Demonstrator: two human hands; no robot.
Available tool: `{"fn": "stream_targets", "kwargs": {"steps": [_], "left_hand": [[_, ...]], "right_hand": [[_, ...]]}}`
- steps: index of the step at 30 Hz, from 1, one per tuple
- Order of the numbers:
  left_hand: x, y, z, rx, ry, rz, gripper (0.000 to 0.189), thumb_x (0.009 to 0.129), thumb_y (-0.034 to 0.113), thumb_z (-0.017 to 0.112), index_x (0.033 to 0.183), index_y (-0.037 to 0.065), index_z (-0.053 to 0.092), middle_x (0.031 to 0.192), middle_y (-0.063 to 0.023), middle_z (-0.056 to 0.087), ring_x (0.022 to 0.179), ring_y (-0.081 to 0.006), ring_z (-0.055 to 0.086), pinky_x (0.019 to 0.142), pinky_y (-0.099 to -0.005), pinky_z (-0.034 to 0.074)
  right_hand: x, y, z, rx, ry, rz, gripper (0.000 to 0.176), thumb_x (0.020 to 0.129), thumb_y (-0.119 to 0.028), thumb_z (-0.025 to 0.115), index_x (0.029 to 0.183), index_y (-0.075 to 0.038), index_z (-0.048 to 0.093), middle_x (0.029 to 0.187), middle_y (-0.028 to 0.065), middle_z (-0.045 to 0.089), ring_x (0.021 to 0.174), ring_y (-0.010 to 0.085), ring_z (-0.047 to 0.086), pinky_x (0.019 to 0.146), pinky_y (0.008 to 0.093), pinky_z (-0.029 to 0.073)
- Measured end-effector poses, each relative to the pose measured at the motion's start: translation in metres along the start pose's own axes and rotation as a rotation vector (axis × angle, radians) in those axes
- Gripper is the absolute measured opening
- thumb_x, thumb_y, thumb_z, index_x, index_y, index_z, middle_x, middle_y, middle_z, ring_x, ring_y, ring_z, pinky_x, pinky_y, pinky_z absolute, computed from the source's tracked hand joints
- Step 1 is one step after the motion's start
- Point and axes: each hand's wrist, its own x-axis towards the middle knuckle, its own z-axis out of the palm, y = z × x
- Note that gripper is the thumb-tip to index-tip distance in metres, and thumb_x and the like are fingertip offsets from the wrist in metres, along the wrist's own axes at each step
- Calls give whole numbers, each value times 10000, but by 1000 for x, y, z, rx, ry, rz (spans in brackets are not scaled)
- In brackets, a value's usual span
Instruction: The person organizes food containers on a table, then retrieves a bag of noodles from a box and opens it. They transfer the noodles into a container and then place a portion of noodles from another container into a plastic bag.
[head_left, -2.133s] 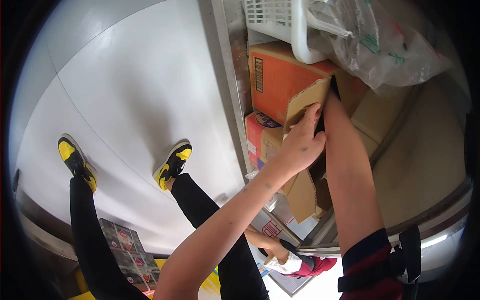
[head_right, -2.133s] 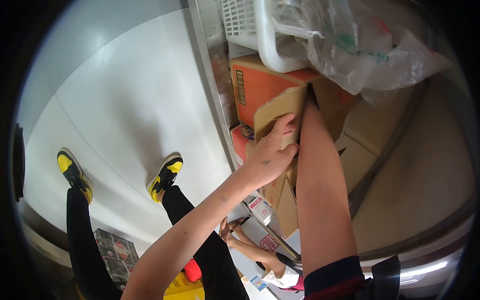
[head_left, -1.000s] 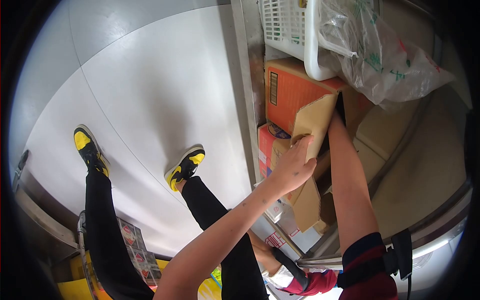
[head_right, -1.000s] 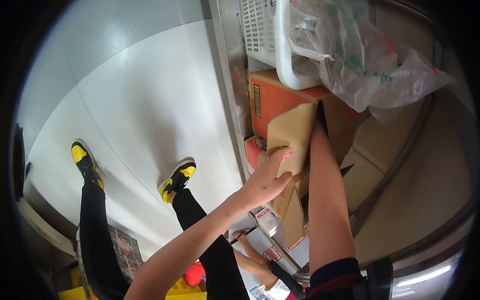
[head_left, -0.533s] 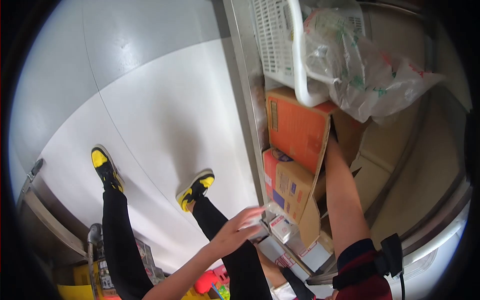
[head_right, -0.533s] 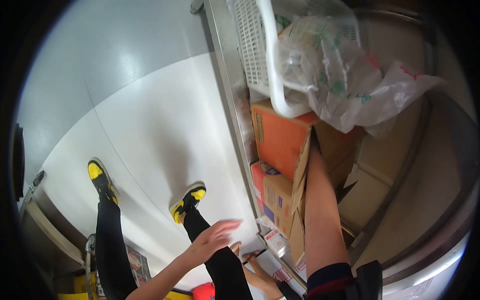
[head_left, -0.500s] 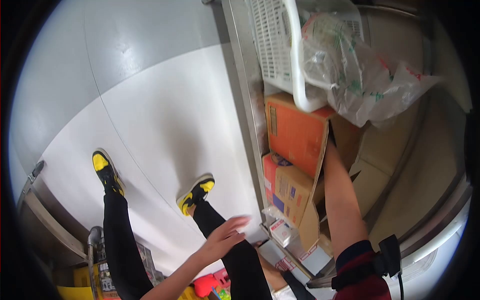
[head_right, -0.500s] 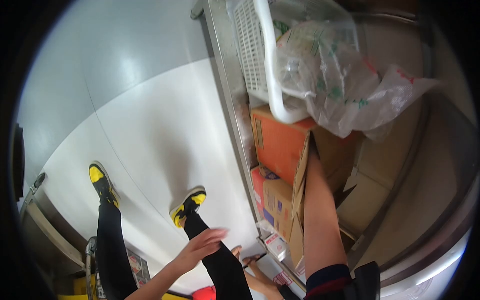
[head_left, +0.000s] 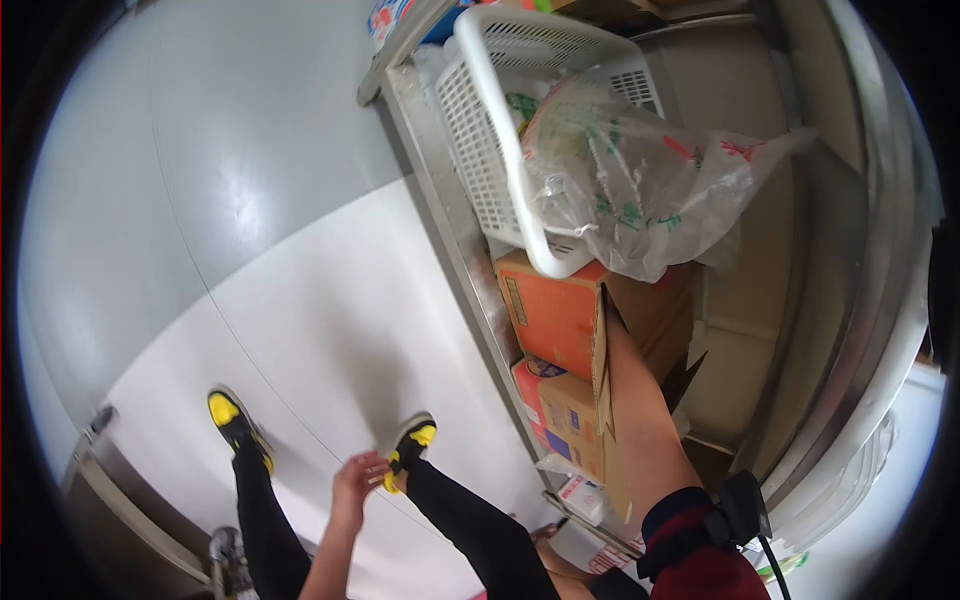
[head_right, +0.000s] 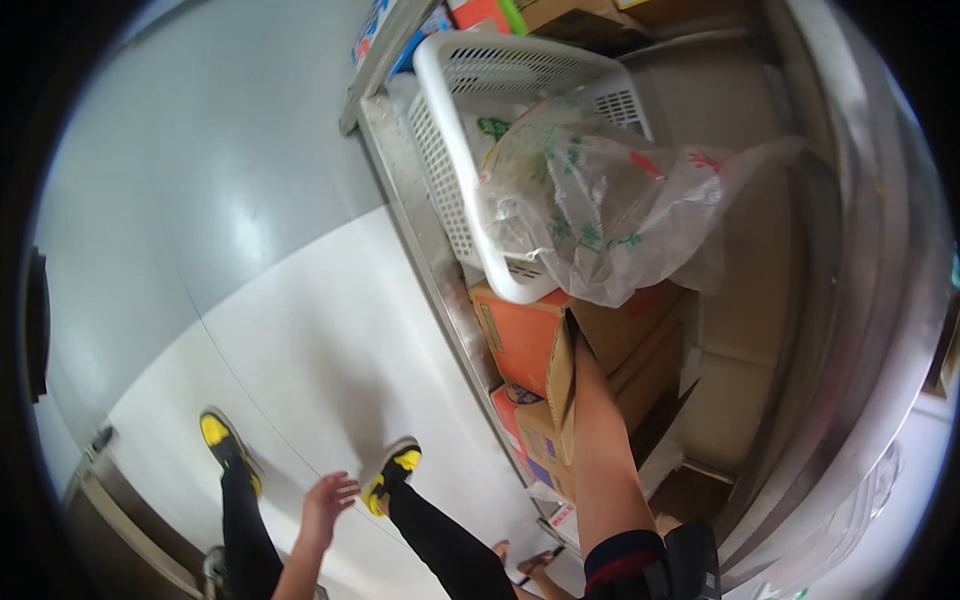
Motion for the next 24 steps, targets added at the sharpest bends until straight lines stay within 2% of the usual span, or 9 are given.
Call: {"fn": "stream_targets", "kwargs": {"steps": [5, 7, 13, 19, 24], "left_hand": [[-4, 19, 10, 84, 39, -28, 377, 807, 264, 413, 1068, -7, 443, 967, -141, 552, 890, -222, 542, 769, -304, 417], [-2, 18, 7, 20, 59, 55, 320, 831, 207, 379, 1048, -12, 465, 943, -135, 570, 860, -209, 563, 757, -286, 430], [-3, 25, 6, 136, 113, -14, 308, 816, 221, 404, 1025, 11, 489, 942, -122, 571, 878, -196, 551, 745, -281, 421], [-1, 36, -4, 115, 154, 25, 303, 807, 232, 419, 1006, 19, 501, 924, -103, 573, 862, -178, 547, 733, -277, 412], [1, 37, -4, 151, 156, 30, 313, 813, 247, 420, 1016, 19, 493, 909, -95, 573, 850, -174, 546, 730, -271, 408]], "right_hand": [[0, 2, 3, 23, -36, 23, 205, 787, -113, 462, 911, 9, 570, 863, 131, 604, 833, 278, 567, 726, 355, 423], [2, 4, 4, 29, -51, 28, 204, 786, -112, 462, 911, 8, 570, 861, 130, 604, 831, 277, 567, 725, 354, 423], [5, 4, 6, 21, -90, 30, 202, 784, -107, 461, 908, 7, 573, 853, 129, 606, 825, 274, 569, 721, 350, 424], [-1, 5, 13, 15, -115, 24, 200, 781, -101, 460, 906, 6, 575, 845, 127, 608, 818, 271, 571, 717, 346, 425], [-3, 8, 14, -14, -13, 24, 199, 779, -97, 459, 904, 4, 577, 838, 126, 609, 813, 268, 573, 713, 343, 426]]}}
